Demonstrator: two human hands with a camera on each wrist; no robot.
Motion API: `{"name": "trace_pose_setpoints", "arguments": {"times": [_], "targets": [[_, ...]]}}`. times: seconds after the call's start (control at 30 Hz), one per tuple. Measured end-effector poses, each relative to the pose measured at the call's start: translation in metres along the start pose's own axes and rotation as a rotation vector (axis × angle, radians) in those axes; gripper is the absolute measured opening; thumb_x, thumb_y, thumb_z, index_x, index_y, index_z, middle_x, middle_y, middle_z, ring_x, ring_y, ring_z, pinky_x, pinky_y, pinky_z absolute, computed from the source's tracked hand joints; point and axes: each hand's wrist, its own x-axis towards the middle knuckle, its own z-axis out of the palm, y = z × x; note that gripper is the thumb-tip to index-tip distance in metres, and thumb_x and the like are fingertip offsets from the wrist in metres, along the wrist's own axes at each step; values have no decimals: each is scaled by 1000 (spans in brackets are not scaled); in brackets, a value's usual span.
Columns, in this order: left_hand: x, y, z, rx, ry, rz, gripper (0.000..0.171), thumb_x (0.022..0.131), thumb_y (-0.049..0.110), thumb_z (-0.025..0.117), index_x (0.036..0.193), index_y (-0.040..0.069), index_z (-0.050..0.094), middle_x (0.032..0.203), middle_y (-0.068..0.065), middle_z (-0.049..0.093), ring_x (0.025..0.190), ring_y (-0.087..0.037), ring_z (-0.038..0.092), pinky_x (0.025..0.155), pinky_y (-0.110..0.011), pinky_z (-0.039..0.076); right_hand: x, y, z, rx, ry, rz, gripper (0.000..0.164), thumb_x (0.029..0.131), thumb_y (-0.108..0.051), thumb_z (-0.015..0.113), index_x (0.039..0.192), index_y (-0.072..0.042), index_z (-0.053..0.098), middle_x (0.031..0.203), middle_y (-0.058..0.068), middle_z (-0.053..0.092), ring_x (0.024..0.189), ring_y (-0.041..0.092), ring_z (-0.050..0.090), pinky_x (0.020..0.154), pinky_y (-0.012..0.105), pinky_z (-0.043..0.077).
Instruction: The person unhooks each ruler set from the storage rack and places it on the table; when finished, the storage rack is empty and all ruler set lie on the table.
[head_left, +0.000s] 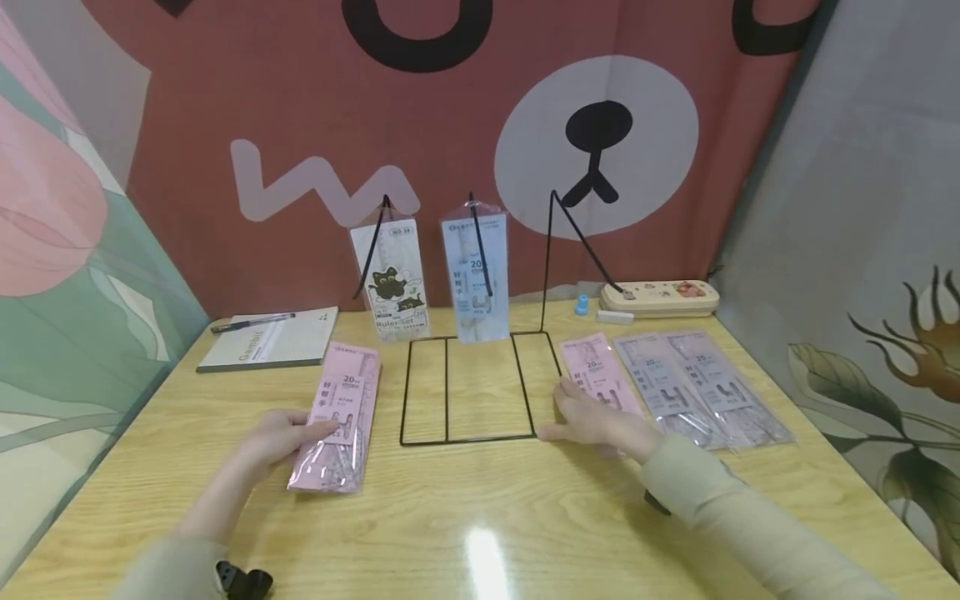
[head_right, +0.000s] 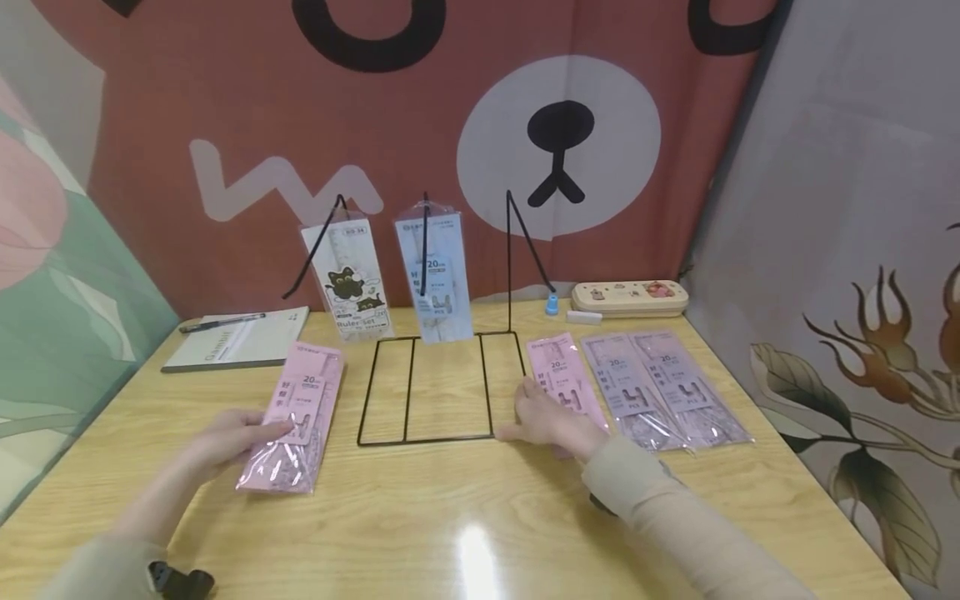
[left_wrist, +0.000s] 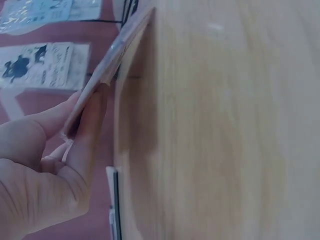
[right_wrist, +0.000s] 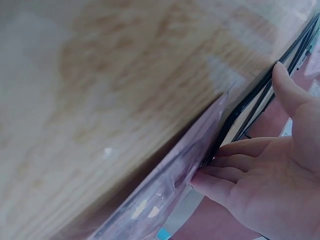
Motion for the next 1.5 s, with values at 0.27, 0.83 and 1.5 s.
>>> {"name": "trace_pose_setpoints", "arguments": {"times": [0.27,0.83,1.5], "targets": [[12,9,11,6,7,-29,42,89,25,64,111,-11,62,78,-3,71,67,-12,66,64,-27,56,-2,0,0,14,-12,1,94,89,-47,58,143,15,14,152,32,2,143,44,6,117,53,10],[12,62,-8,450,339,285,84,89,44,61,142,-12,27,142,-34,35,131,-49,35,107,-56,33,0,-1,0,1,-16,-12,92,90,-46,57,143,16,15,152,33,2,142,44,7,116,52,11],[92,93,15,-4,196,413,83,88,30,66,150,4,16,152,-20,28,141,-36,27,115,-47,25,-1,-2,-1,-4,-11,-21,91,90,-45,57,141,18,17,150,36,4,142,46,8,116,54,13]]}}
